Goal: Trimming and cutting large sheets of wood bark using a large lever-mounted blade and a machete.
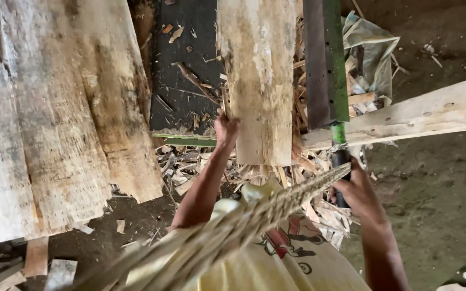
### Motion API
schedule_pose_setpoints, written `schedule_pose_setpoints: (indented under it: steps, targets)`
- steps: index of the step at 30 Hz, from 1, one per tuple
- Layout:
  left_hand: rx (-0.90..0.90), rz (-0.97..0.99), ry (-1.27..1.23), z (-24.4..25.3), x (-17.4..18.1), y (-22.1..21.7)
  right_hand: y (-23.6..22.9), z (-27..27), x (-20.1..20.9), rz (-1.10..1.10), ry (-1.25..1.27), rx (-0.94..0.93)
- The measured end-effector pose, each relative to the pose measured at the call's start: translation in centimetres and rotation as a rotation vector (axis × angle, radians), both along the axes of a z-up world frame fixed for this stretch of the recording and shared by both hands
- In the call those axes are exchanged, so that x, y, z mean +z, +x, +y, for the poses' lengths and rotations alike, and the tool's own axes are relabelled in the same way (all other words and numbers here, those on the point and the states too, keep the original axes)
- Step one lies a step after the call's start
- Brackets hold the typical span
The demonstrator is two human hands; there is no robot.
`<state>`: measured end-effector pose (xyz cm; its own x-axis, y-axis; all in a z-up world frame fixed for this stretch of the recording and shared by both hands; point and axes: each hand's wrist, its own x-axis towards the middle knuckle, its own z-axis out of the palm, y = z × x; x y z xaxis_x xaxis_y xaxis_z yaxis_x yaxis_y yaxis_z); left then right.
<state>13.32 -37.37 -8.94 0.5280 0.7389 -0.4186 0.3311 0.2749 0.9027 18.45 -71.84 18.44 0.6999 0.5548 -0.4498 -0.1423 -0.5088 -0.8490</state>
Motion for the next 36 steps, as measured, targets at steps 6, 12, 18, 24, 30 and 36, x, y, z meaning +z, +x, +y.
schedule_pose_setpoints:
  steps: [6, 12, 18, 24, 30, 36]
  targets:
    - [0.018, -0.09, 0.082, 0.6, -0.5, -0.8, -1.2, 1.5, 2.4, -0.071, -0.14, -0.092]
    - [0.049, -0.125, -0.003, 0.2, -0.7, -1.7, -2.2, 0.2, -10.5, -0.107, -0.33, -0.16]
    - [0.102, -0.229, -0.125, -0.1, -0.1, -1.0, -1.6, -0.7, -9.7, -0.186, -0.24, -0.037]
    - [0.025, -0.028, -0.062, 1.7, -0.1, 1.9, -1.1, 0.9, 2.8, -0.064, -0.192, -0.083]
    - [0.067, -0.102, -0.113, 2.3, -0.8, 2.7, -1.2, -1.7, -16.4, -0.307, -0.188, -0.095]
    - [0.051, -0.238, -0.075, 2.1, -3.3, 2.3, -1.9, -2.6, -31.5, -0.448, -0.249, -0.102]
